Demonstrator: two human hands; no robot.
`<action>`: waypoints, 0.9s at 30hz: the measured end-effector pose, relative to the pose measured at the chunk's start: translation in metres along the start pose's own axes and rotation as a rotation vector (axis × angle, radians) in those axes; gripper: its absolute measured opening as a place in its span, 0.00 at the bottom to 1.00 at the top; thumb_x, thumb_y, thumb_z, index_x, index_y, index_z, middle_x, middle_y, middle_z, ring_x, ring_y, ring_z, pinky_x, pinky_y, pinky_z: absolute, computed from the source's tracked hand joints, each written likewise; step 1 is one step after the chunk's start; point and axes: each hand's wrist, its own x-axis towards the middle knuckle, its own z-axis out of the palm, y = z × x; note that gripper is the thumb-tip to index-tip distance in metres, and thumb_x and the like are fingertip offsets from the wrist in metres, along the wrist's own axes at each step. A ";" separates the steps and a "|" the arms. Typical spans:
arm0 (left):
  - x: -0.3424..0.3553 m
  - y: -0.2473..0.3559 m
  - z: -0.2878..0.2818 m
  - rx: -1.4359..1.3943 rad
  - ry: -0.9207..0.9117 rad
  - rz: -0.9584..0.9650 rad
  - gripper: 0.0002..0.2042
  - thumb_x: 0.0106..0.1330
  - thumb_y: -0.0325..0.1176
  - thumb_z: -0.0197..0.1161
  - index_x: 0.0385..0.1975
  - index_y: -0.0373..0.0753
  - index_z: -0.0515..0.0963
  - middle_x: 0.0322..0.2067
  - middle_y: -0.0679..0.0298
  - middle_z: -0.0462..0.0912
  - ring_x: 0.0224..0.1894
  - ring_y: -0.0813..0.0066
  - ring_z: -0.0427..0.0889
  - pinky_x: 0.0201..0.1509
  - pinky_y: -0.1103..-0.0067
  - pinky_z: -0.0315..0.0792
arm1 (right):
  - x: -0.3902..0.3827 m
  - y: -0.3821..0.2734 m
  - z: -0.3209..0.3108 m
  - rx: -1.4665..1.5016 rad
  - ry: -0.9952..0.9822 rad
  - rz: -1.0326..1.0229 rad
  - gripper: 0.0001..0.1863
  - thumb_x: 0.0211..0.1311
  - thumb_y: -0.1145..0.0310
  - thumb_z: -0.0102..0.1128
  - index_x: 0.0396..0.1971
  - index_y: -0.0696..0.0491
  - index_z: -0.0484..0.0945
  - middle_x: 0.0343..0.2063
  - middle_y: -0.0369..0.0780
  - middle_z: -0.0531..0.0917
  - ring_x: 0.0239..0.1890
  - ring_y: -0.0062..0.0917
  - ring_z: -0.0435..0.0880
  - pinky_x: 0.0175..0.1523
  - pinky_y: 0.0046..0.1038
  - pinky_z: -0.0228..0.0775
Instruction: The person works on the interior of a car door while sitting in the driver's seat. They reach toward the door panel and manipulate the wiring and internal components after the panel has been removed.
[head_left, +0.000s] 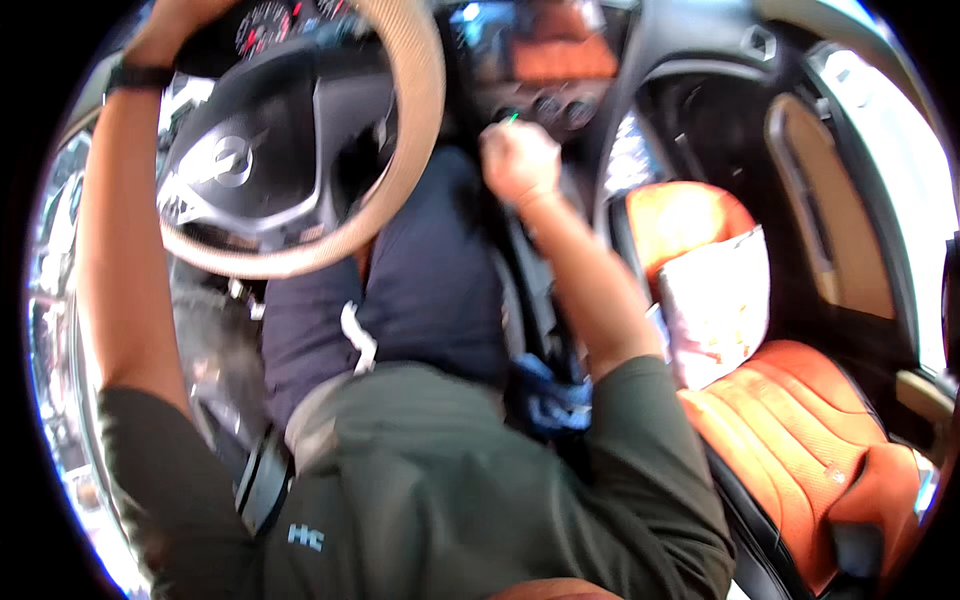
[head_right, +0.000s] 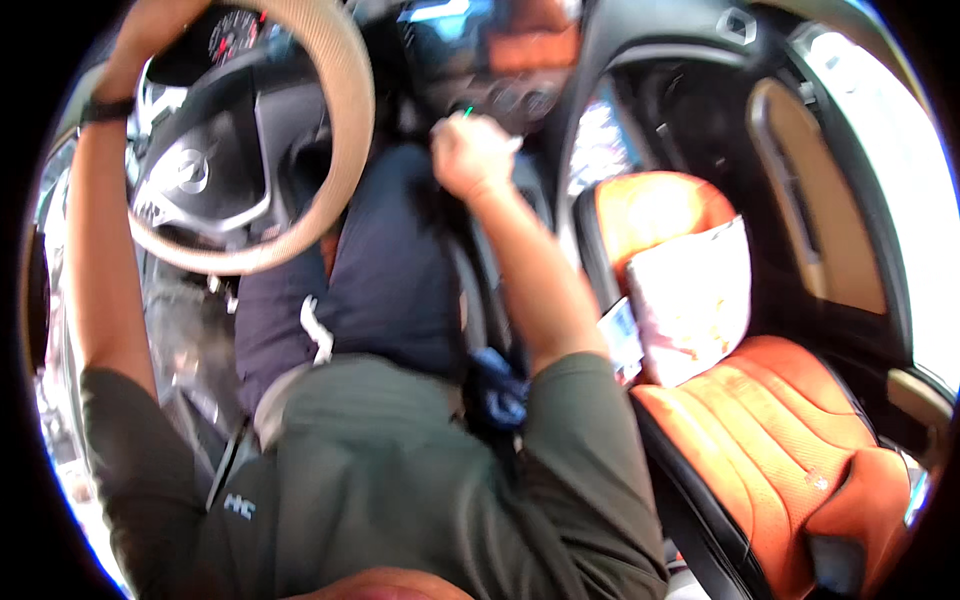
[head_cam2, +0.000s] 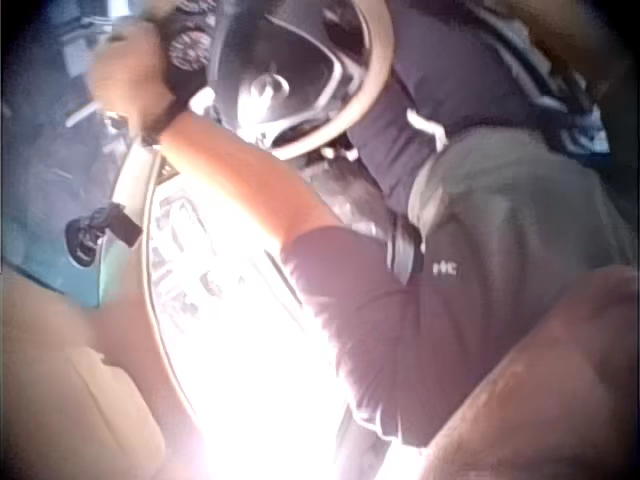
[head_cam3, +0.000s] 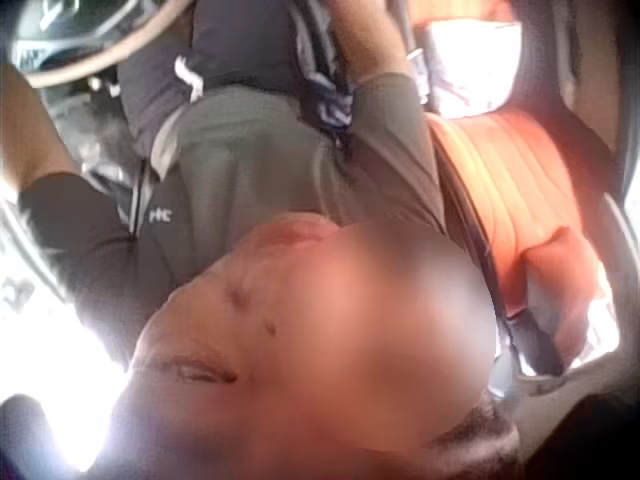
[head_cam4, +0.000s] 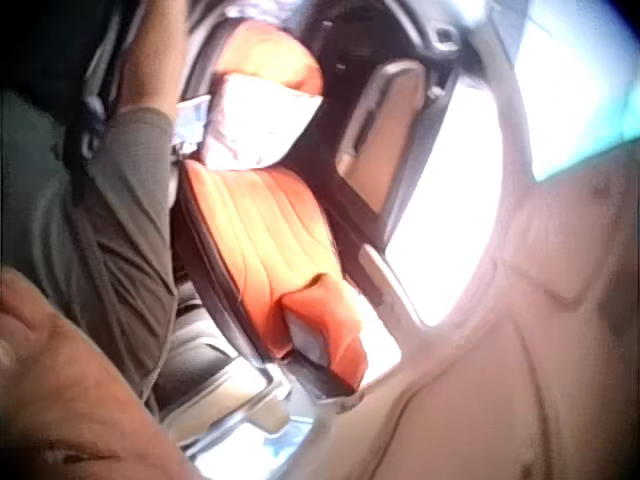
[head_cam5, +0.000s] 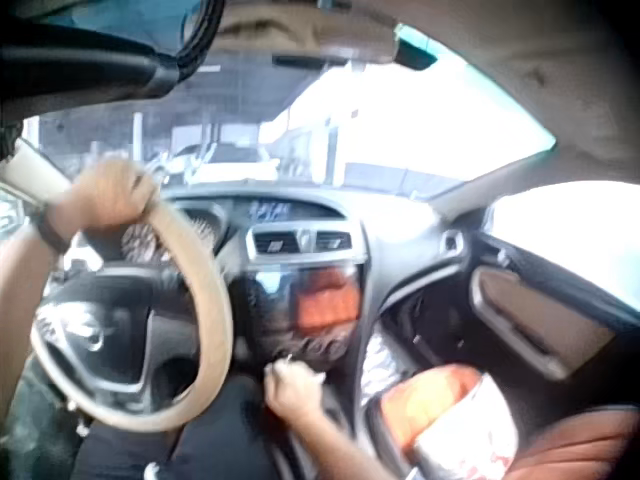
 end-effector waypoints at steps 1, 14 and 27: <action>-0.002 0.002 0.004 0.015 0.014 0.025 0.30 0.71 0.52 0.47 0.29 0.28 0.88 0.35 0.34 0.88 0.37 0.35 0.90 0.42 0.54 0.85 | 0.004 0.003 0.007 0.005 0.020 0.009 0.18 0.73 0.54 0.58 0.26 0.51 0.80 0.27 0.48 0.86 0.34 0.51 0.86 0.44 0.52 0.77; 0.001 -0.028 0.039 -0.320 -0.054 0.016 0.27 0.80 0.53 0.49 0.44 0.33 0.85 0.45 0.41 0.87 0.51 0.36 0.84 0.57 0.53 0.76 | -0.153 -0.046 -0.136 0.739 -0.692 1.264 0.40 0.77 0.34 0.50 0.34 0.63 0.85 0.30 0.50 0.87 0.30 0.40 0.89 0.39 0.39 0.82; -0.009 -0.024 0.003 -0.268 -0.145 -0.049 0.24 0.81 0.50 0.47 0.46 0.38 0.87 0.45 0.44 0.88 0.51 0.38 0.84 0.57 0.53 0.76 | -0.174 -0.042 -0.096 0.544 -0.507 1.072 0.30 0.78 0.48 0.47 0.29 0.60 0.83 0.23 0.47 0.84 0.26 0.38 0.84 0.38 0.40 0.74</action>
